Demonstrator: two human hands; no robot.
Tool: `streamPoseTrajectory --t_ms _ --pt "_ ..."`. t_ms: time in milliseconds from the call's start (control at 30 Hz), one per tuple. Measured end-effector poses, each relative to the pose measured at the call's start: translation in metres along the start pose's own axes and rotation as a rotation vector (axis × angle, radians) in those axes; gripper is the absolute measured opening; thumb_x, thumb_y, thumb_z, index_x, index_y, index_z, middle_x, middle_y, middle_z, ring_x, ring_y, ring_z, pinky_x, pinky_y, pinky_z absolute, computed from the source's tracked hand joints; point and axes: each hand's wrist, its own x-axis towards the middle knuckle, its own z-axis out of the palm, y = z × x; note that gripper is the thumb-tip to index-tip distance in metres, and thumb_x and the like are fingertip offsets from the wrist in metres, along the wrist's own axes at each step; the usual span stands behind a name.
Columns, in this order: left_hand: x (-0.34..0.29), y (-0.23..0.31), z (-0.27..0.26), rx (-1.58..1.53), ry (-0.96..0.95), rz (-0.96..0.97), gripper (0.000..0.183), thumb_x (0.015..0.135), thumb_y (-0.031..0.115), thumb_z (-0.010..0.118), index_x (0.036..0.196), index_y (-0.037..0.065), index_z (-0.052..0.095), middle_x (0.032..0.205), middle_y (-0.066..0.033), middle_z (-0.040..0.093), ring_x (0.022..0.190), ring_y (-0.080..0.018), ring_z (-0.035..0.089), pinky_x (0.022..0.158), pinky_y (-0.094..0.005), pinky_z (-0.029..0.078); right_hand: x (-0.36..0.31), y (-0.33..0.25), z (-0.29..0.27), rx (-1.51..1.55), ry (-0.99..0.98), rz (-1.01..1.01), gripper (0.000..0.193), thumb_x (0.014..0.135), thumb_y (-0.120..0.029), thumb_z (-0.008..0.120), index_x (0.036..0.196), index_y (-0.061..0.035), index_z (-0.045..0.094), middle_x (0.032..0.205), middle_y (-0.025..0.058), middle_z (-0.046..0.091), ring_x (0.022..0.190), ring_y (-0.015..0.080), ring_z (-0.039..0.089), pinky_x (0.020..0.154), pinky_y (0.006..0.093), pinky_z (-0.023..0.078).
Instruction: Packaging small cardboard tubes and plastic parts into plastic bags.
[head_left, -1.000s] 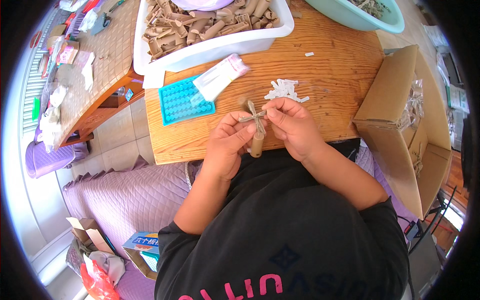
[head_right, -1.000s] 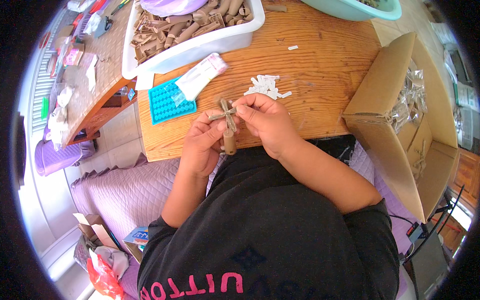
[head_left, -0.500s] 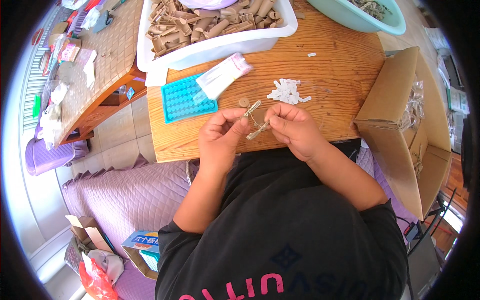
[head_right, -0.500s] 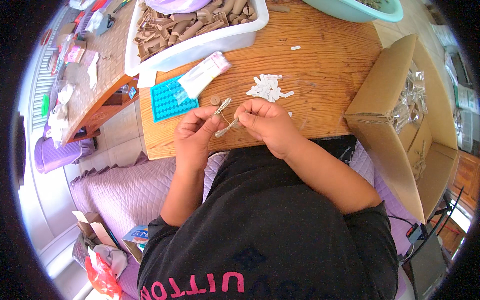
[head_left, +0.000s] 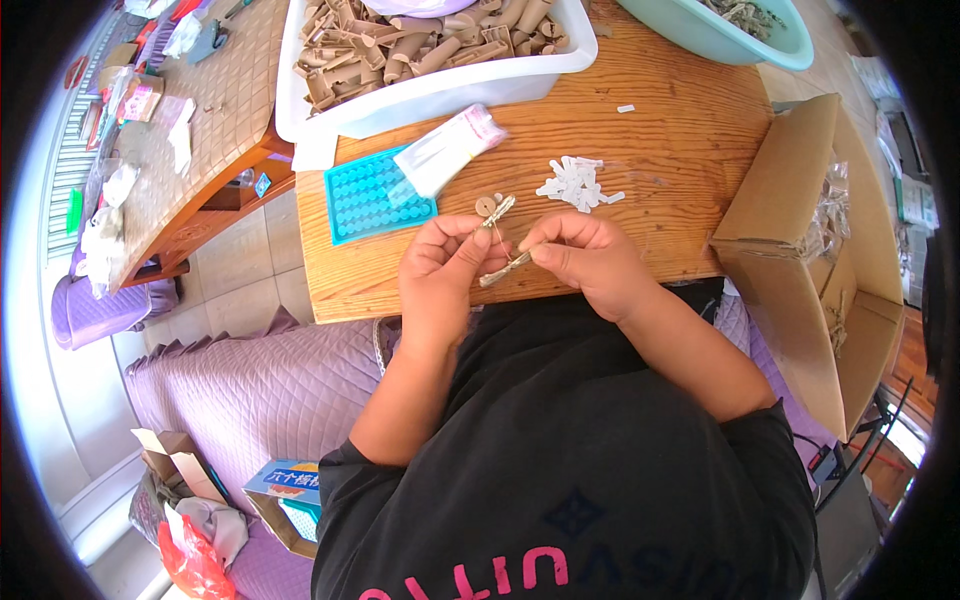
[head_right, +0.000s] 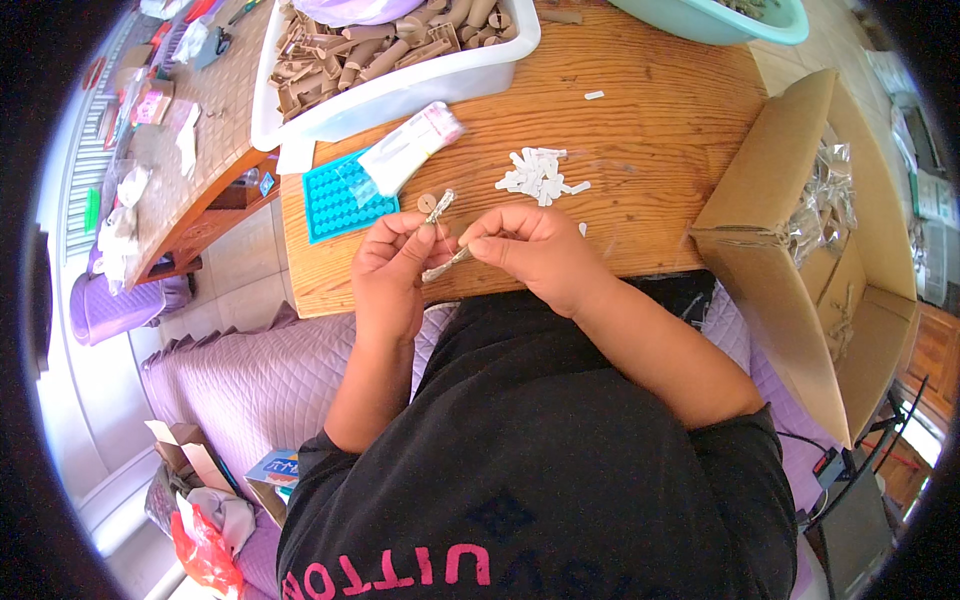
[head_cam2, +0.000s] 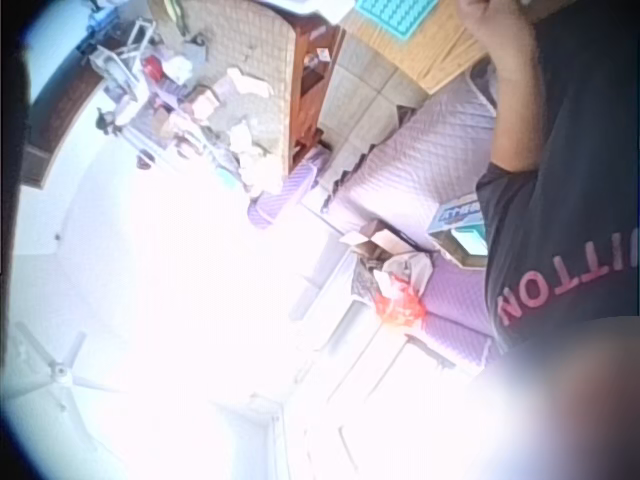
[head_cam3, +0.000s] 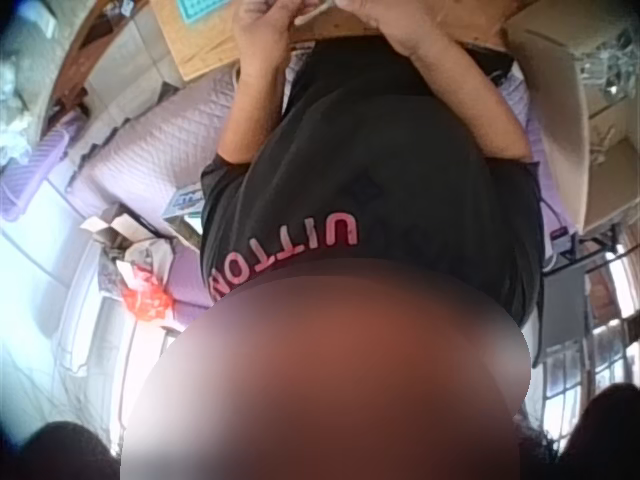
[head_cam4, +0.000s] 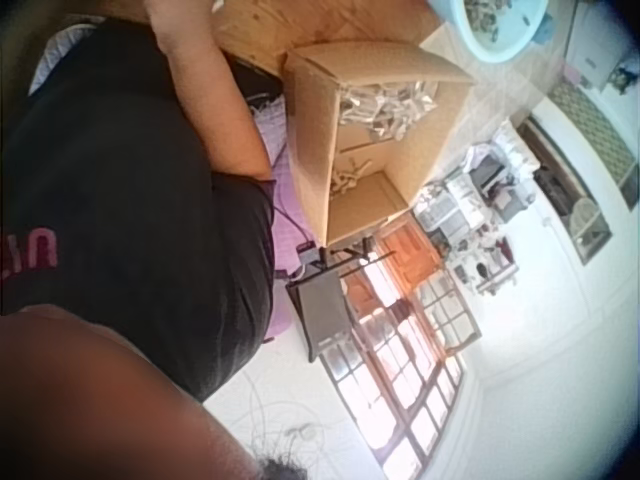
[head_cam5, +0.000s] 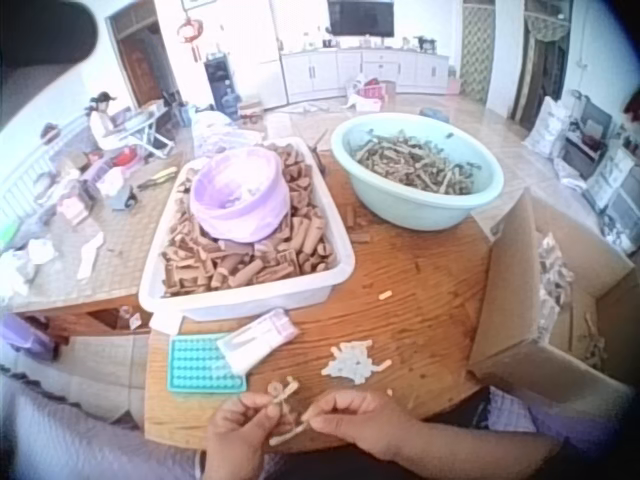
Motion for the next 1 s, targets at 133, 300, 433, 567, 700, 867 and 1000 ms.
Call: streamPoseTrajectory --t_ms 133,300,433,567,700,867,1000 --pt "0.0 -0.004 0.0 -0.057 -0.019 0.02 0.008 0.086 0.006 0.053 0.093 0.002 0.052 0.084 -0.0086 0.063 0.074 -0.0163 0.063 0.065 -0.0263 0.052 0.002 0.006 -0.002 -0.413 -0.002 -0.307 0.01 0.079 -0.006 0.062 0.088 -0.0032 0.062 0.085 0.0015 0.057 0.074 0.0088 0.052 0.065 0.0213 0.042" --pt "-0.001 -0.002 -0.001 -0.179 -0.032 -0.089 0.006 0.087 0.007 0.052 0.092 0.004 0.052 0.084 -0.008 0.062 0.072 -0.0158 0.063 0.058 -0.0255 0.054 0.001 0.005 0.002 -0.476 -0.064 -0.431 0.012 0.075 -0.004 0.064 0.087 -0.0057 0.063 0.089 0.0061 0.058 0.086 0.0167 0.056 0.069 0.0288 0.045" --pt "-0.001 -0.004 -0.001 -0.179 -0.075 -0.064 0.007 0.086 0.005 0.053 0.092 0.003 0.05 0.085 -0.0082 0.061 0.073 -0.012 0.061 0.058 -0.0232 0.052 0.001 -0.001 0.003 -0.86 -0.09 -0.556 0.019 0.075 -0.007 0.062 0.094 -0.0066 0.06 0.091 0.01 0.059 0.085 0.0245 0.058 0.07 0.0333 0.047" --pt "0.002 -0.01 -0.001 -0.048 -0.012 0.058 0.006 0.086 0.003 0.052 0.092 0.003 0.05 0.083 -0.0072 0.06 0.07 -0.0103 0.058 0.057 -0.0223 0.051 -0.006 -0.011 0.01 -1.089 0.105 -0.465 0.037 0.076 -0.007 0.065 0.111 -0.0097 0.054 0.09 0.0082 0.061 0.078 0.0165 0.06 0.065 0.0266 0.048" --pt "0.004 -0.014 -0.003 0.125 0.009 0.183 0.007 0.086 0.002 0.053 0.093 0.002 0.05 0.084 -0.0068 0.059 0.068 -0.0096 0.057 0.057 -0.0211 0.049 -0.004 -0.022 0.004 -1.077 0.134 -0.482 0.047 0.074 -0.009 0.067 0.117 -0.0113 0.049 0.088 0.0075 0.062 0.074 0.0189 0.061 0.061 0.0284 0.048" --pt "0.003 -0.024 -0.009 0.387 0.006 0.32 0.007 0.087 0.003 0.053 0.093 0.002 0.05 0.084 -0.0069 0.06 0.065 -0.0081 0.056 0.055 -0.0201 0.048 0.0 -0.035 0.005 -1.148 0.115 -0.538 0.049 0.072 -0.01 0.067 0.118 -0.0132 0.049 0.086 0.0077 0.062 0.071 0.021 0.061 0.059 0.0294 0.048" --pt "0.0 -0.007 -0.001 0.314 0.004 0.085 0.008 0.087 0.005 0.051 0.094 0.003 0.048 0.085 -0.0079 0.061 0.057 -0.0086 0.056 0.049 -0.0189 0.048 0.003 -0.044 0.007 -1.433 0.121 -0.626 0.048 0.073 -0.009 0.063 0.119 -0.0136 0.049 0.085 0.0058 0.062 0.07 0.0227 0.061 0.057 0.0309 0.047"
